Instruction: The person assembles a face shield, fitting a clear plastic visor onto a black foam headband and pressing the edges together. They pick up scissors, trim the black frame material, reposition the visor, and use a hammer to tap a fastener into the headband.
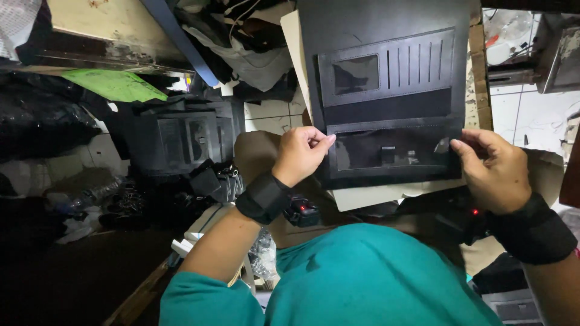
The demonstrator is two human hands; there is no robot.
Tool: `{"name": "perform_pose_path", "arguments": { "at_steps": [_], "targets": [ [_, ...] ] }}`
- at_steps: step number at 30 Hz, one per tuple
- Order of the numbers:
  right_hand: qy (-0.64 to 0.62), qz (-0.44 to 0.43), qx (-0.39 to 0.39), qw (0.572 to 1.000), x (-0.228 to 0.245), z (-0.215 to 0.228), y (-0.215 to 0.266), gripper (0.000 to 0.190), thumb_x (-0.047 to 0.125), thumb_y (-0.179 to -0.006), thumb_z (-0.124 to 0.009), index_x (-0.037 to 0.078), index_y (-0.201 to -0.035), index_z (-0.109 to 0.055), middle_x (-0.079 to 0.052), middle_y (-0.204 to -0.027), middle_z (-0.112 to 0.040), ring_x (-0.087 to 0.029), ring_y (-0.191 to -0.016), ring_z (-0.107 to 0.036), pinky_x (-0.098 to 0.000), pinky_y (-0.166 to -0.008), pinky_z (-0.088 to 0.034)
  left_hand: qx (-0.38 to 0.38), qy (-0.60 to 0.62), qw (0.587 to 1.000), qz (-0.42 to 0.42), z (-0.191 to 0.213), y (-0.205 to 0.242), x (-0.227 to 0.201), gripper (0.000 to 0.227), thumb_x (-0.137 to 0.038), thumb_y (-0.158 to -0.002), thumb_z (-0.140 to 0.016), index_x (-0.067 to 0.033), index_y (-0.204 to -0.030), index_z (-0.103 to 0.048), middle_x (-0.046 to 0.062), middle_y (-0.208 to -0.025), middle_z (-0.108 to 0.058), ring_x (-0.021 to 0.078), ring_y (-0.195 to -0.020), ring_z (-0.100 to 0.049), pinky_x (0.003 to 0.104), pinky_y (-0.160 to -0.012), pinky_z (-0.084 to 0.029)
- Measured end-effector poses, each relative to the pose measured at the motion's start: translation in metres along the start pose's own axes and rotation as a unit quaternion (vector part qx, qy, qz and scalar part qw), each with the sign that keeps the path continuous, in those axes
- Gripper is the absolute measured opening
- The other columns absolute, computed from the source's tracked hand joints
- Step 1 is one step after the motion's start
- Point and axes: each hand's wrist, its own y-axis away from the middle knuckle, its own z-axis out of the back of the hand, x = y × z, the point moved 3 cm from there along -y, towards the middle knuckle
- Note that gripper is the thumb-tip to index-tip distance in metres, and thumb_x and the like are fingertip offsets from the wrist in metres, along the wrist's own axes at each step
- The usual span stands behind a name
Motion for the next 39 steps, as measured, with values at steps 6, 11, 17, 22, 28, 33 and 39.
{"name": "perform_pose_path", "arguments": {
  "at_steps": [6,11,17,22,28,33,39],
  "targets": [
    [-0.008,-0.038,0.004,0.999,0.018,0.001,-0.008,0.028,0.010,-0.106,-0.071,-0.005,-0.129,-0.073,-0.019,-0.117,-0.074,-0.023,-0.105,-0.069,-0.0337,-0.091,-0.053,0.022,-0.004,0.999,0.038,0.003,-0.005,-0.003,0.030,-0.035,-0.090,-0.073,-0.0155,-0.067,-0.075,-0.004,-0.060,-0.075,0.0097,-0.056,-0.070,0.030,-0.060,-0.054],
    [0.001,-0.029,0.009,1.000,0.009,-0.005,-0.010,0.025,0.012,-0.106,-0.070,0.000,-0.128,-0.073,-0.014,-0.115,-0.075,-0.019,-0.101,-0.069,-0.0318,-0.086,-0.053,0.039,0.009,0.997,0.064,-0.001,-0.006,0.000,0.029,-0.032,-0.090,-0.073,-0.0127,-0.069,-0.072,0.000,-0.057,-0.074,0.0109,-0.057,-0.077,0.027,-0.064,-0.057],
    [0.005,-0.035,-0.006,0.999,-0.002,-0.013,-0.013,0.027,0.014,-0.104,-0.071,0.001,-0.128,-0.073,-0.012,-0.108,-0.075,-0.020,-0.097,-0.068,-0.0324,-0.088,-0.051,0.038,0.049,0.996,0.068,-0.006,-0.007,0.006,0.028,-0.030,-0.090,-0.075,-0.0125,-0.068,-0.071,0.000,-0.058,-0.074,0.0087,-0.054,-0.075,0.023,-0.058,-0.054],
    [-0.001,-0.050,-0.014,0.999,-0.003,-0.016,-0.018,0.028,0.014,-0.100,-0.073,0.003,-0.126,-0.070,-0.016,-0.098,-0.074,-0.031,-0.090,-0.071,-0.0401,-0.077,-0.054,0.072,0.041,0.993,0.080,-0.009,-0.009,0.015,0.023,-0.030,-0.092,-0.074,-0.0119,-0.077,-0.074,0.002,-0.059,-0.074,0.0119,-0.056,-0.071,0.028,-0.059,-0.053],
    [0.034,-0.078,-0.013,0.996,0.002,-0.016,-0.021,0.027,0.019,-0.096,-0.078,0.014,-0.122,-0.071,-0.010,-0.091,-0.077,-0.033,-0.082,-0.074,-0.0431,-0.068,-0.057,0.092,0.045,0.983,0.152,-0.002,-0.013,0.009,0.020,-0.028,-0.090,-0.077,-0.0089,-0.086,-0.079,0.004,-0.061,-0.075,0.0135,-0.059,-0.074,0.025,-0.061,-0.054],
    [0.049,-0.072,-0.009,0.996,0.005,-0.016,-0.022,0.025,0.022,-0.096,-0.077,0.023,-0.121,-0.073,-0.002,-0.090,-0.078,-0.029,-0.078,-0.074,-0.0395,-0.066,-0.056,0.094,0.056,0.981,0.162,-0.001,-0.011,0.005,0.021,-0.029,-0.091,-0.077,-0.0082,-0.087,-0.079,0.004,-0.062,-0.075,0.0130,-0.059,-0.074,0.024,-0.061,-0.054],
    [0.037,-0.033,-0.023,0.998,0.010,-0.016,-0.025,0.026,0.016,-0.096,-0.078,0.023,-0.121,-0.077,-0.006,-0.091,-0.079,-0.028,-0.088,-0.075,-0.0367,-0.071,-0.058,0.093,0.066,0.978,0.173,0.001,-0.010,-0.001,0.020,-0.024,-0.090,-0.077,-0.0045,-0.087,-0.078,0.007,-0.063,-0.076,0.0145,-0.061,-0.076,0.024,-0.061,-0.056]
  ]
}}
